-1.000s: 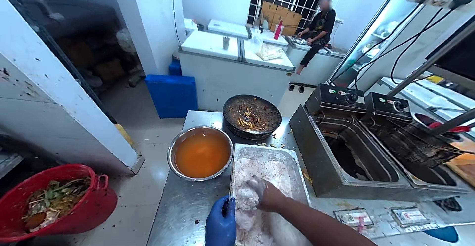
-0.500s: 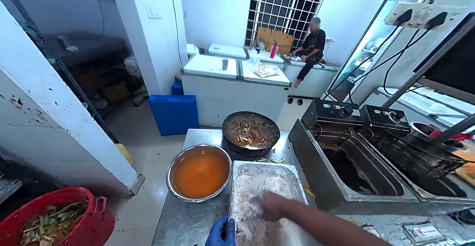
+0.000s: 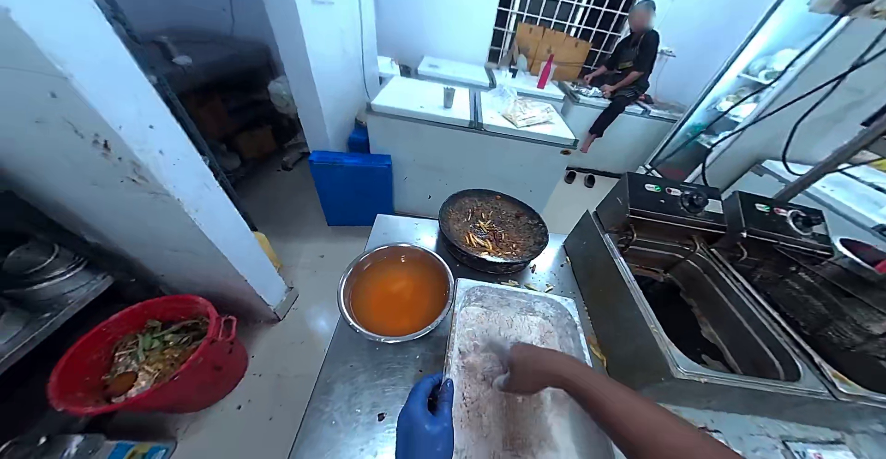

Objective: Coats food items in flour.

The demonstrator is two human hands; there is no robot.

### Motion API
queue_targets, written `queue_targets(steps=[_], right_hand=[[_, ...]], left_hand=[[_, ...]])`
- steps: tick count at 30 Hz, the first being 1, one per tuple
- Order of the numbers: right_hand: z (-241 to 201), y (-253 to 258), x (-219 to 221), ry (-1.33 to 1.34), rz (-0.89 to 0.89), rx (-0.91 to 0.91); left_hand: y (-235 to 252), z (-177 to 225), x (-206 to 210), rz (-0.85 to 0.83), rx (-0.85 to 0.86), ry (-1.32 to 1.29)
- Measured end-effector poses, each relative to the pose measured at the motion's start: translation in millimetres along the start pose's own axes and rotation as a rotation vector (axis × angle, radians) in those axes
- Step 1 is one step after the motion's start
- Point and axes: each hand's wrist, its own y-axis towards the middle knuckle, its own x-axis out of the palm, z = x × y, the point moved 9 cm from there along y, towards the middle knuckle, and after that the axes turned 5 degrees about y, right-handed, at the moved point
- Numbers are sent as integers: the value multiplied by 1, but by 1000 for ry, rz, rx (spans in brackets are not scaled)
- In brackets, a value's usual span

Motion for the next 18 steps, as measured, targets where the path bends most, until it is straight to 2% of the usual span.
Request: queue_targets(steps=[3,5,7,9,10,12,14,16,18], right_hand=[[8,31,7,62,171,51],[-16,42,38,-45,259,-42],[-40,23,67,-189,190,-155],[-31,-9,89,-326,72,-242],[-15,-21,92,-359,59,-222],[26,-27,78,-343,81,-45],[57,-12,51,-291,160,140],[61,2,20,-174,292,170],[52,0,2,-1,242,126]], left_hand=[[-1,-2,1,-10,-1,4],[0,0,2,-9,18,14],[1,2,3,-12,18,20],[-1,-2,3,-27,-6,29],[0,-3,4,-30,-13,29],[2,-4,4,-31,-18,18],[3,-4,4,-20,-11,4],[3,-5,4,-19,-14,1],[4,-5,5,-28,-13,11]])
